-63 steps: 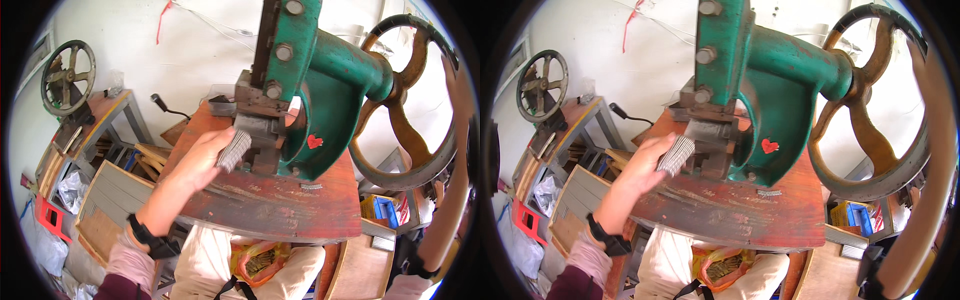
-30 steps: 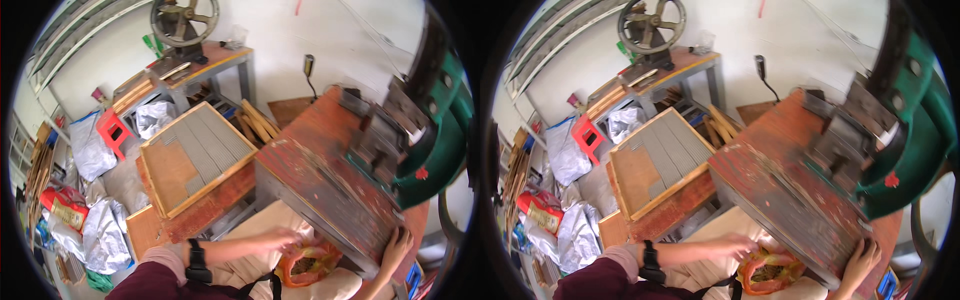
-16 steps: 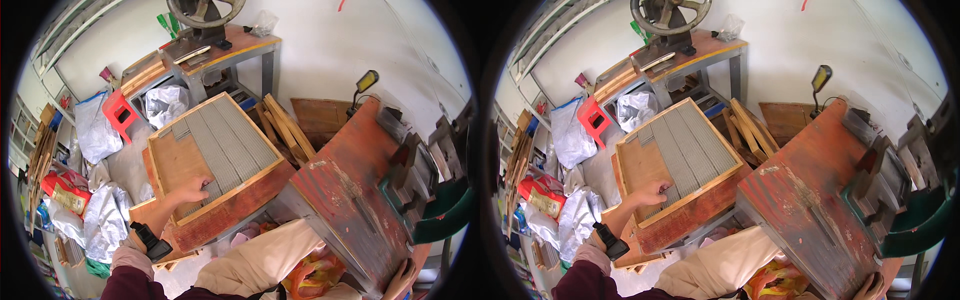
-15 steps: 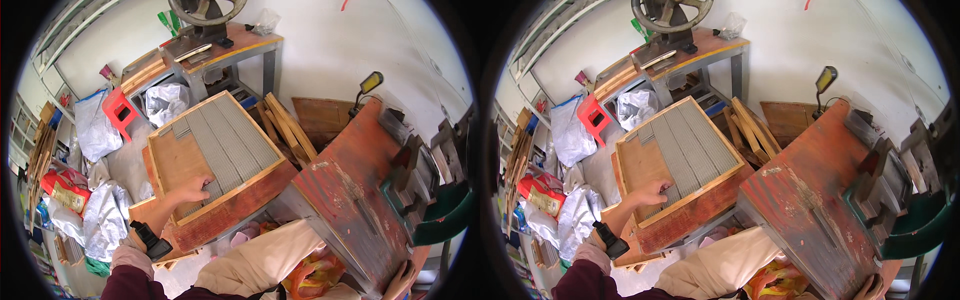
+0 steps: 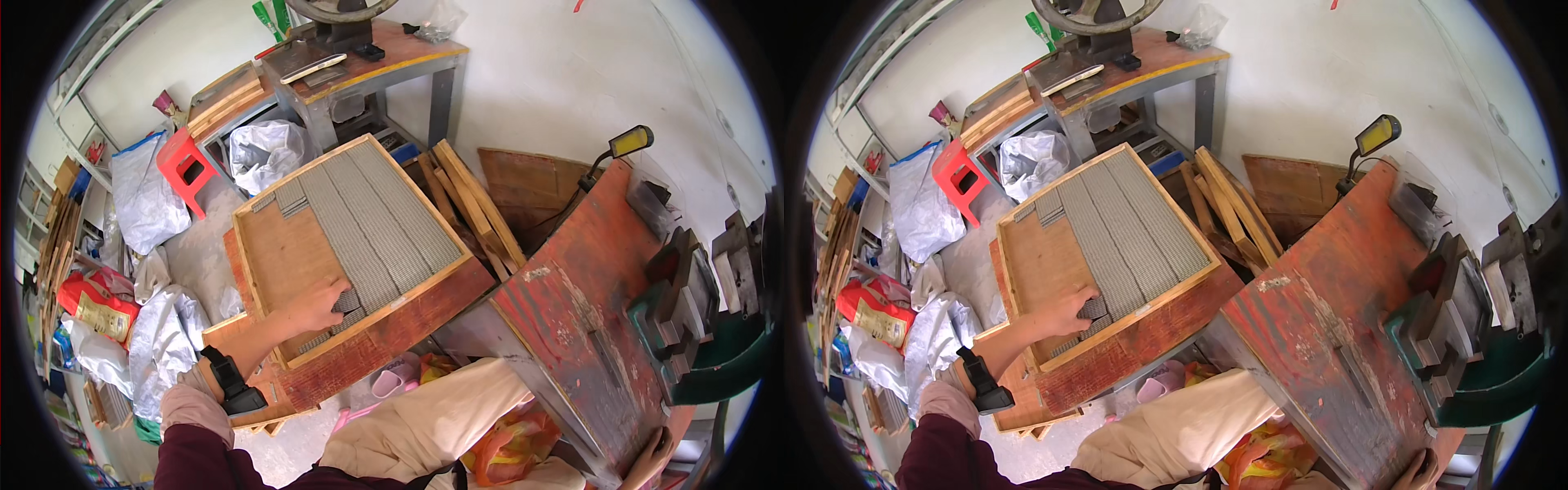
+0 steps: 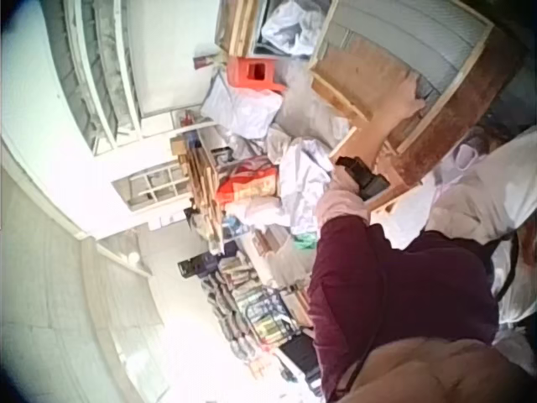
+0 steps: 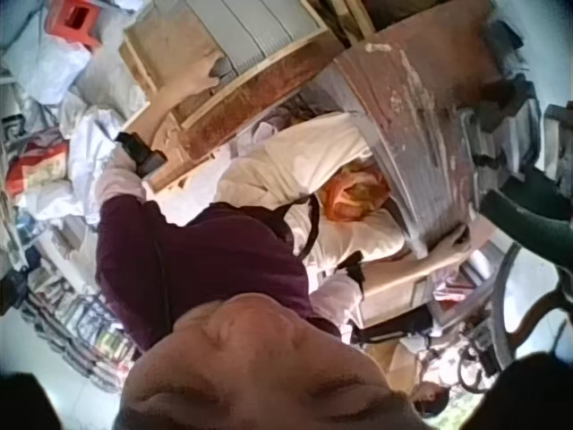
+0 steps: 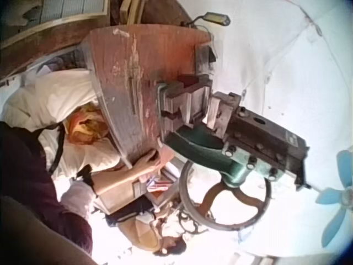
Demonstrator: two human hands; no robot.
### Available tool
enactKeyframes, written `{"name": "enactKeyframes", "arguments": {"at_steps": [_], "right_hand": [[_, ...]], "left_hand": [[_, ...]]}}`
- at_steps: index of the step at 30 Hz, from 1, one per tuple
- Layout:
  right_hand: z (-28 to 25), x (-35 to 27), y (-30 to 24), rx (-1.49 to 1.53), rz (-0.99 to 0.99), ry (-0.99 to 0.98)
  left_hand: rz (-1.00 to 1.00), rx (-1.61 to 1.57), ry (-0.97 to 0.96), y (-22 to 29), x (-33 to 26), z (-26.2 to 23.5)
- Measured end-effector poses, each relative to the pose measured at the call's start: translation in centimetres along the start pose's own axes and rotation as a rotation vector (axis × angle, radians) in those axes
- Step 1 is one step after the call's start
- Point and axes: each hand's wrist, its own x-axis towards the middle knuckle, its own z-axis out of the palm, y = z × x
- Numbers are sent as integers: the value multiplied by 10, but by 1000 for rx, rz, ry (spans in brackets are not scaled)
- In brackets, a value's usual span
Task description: Operating a manual hand-press to stamp small metal components.
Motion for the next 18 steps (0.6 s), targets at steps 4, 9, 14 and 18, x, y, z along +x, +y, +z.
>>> {"name": "enactKeyframes", "arguments": {"at_steps": [4,9,14,18], "right_hand": [[7,0,9,-46,74,-37],[10,-8,9,33,-5,38],[9,-7,-1,70,62,116],[1,-2,-25,83,8,190]], "left_hand": [[49,-122,157,-26,4,20],[-86,-727,126,-42,6,7],[-19,-778,58,58,-6,-48],[476,-758,-160,194,3,-50]]}}
